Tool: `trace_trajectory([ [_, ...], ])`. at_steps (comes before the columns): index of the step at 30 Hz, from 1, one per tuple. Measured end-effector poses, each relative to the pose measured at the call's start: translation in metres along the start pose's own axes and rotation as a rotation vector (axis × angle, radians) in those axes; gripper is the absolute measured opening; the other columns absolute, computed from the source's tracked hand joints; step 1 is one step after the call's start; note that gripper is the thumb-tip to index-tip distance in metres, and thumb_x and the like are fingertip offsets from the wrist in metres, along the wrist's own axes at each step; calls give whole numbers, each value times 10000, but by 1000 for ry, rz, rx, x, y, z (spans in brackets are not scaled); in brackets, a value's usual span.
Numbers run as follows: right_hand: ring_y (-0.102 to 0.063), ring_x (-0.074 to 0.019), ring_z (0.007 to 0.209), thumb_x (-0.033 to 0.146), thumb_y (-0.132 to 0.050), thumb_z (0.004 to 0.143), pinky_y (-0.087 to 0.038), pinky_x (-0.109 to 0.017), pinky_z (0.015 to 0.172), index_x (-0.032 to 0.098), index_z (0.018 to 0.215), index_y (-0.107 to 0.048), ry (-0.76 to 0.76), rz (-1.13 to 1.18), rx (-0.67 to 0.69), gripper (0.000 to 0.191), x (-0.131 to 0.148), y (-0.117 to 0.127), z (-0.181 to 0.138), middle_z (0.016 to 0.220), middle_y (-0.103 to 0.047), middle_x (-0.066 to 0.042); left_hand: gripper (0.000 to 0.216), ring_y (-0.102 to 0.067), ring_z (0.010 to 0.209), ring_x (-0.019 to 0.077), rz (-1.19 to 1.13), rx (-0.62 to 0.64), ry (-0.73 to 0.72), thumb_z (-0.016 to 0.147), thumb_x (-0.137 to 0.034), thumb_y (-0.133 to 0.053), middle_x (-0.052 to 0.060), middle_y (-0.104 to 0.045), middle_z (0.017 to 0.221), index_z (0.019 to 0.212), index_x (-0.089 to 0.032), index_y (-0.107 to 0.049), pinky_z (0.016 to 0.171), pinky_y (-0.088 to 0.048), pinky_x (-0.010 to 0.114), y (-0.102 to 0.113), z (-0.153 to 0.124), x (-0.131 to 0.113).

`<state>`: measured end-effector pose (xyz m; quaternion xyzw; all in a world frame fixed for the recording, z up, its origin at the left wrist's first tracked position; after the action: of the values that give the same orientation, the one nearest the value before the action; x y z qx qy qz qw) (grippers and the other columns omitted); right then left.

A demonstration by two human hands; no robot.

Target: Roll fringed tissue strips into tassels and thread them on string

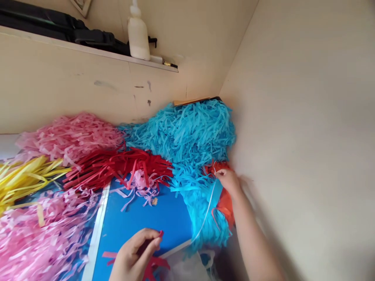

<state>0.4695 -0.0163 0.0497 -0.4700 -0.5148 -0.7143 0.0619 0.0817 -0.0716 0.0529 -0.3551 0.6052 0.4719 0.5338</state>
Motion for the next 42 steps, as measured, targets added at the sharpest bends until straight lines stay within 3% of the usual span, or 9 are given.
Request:
trace_trajectory([
  [4, -629, -195, 661, 494, -682, 713, -457, -289, 616, 189, 783, -705, -31, 265, -85, 314, -9, 1, -16, 711, -714, -42, 413, -523, 539, 118, -190, -81, 241, 692, -592, -762, -9, -594, 604, 689, -188, -673, 486, -445, 179, 2, -3, 3],
  [7, -611, -173, 590, 621, -687, 659, -441, -270, 519, 187, 824, -653, -65, 486, -77, 465, -4, 1, -29, 745, -714, -58, 461, -502, 545, 115, -245, -73, 298, 630, -612, -795, -8, -576, 585, 654, -169, -667, 492, -436, 186, 5, -3, 5],
  [14, -506, -101, 521, 549, -799, 651, -406, -215, 492, 195, 794, -632, -63, 800, 82, 417, 41, -13, -97, 591, -553, 36, 447, -643, 652, 159, -536, -149, 457, 603, -521, -858, 37, -698, 722, 828, -156, -733, 577, -528, 230, 5, -8, 6],
  [16, -427, -83, 488, 494, -791, 719, -353, -205, 462, 187, 770, -667, -39, 834, 203, 335, 55, -31, -132, 546, -494, 50, 440, -676, 670, 174, -674, -167, 499, 610, -462, -871, 47, -711, 763, 884, -149, -727, 646, -575, 289, 3, -9, 5],
  [20, -480, -114, 554, 457, -738, 802, -408, -227, 516, 196, 798, -744, 22, 764, 387, 262, 78, -67, -193, 631, -615, -1, 361, -674, 624, 135, -936, -204, 602, 610, -310, -898, 18, -697, 736, 864, -152, -697, 660, -595, 278, 3, -11, 6],
  [26, -447, -120, 506, 435, -689, 830, -382, -224, 466, 196, 740, -764, 168, 588, 420, 266, 105, -84, -221, 563, -589, 0, 359, -656, 594, 105, -1140, -269, 665, 536, -208, -945, -2, -690, 708, 765, -145, -675, 650, -614, 257, 11, -18, 8],
  [36, -427, -111, 495, 417, -648, 840, -385, -208, 471, 179, 700, -726, 208, 487, 458, 287, 108, -91, -226, 532, -543, 11, 362, -632, 612, 100, -1111, -239, 609, 556, -280, -938, -7, -672, 692, 770, -150, -677, 669, -589, 249, 13, -17, 11],
  [39, -419, -108, 490, 423, -624, 865, -369, -210, 472, 173, 720, -721, 227, 413, 475, 305, 108, -92, -225, 525, -513, 21, 301, -597, 578, 92, -863, -220, 466, 651, -351, -874, -16, -646, 636, 743, -165, -655, 562, -505, 178, 12, -20, 11],
  [42, -497, -125, 574, 425, -558, 928, -408, -213, 542, 188, 990, -710, 273, 373, 635, 288, 109, -93, -225, 633, -564, 19, 183, -622, 615, 114, -406, -205, 228, 760, -329, -769, -2, -666, 671, 747, -181, -661, 572, -490, 191, 13, -23, 11],
])
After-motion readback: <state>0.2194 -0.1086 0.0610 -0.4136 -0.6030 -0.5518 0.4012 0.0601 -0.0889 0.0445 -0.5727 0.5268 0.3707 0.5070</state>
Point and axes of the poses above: each hand's wrist, its own z-axis towards the middle knuckle, its own y-axis out of the back of the hand, x = y × z, the point moved 2 cm from there along z, towards the middle knuckle
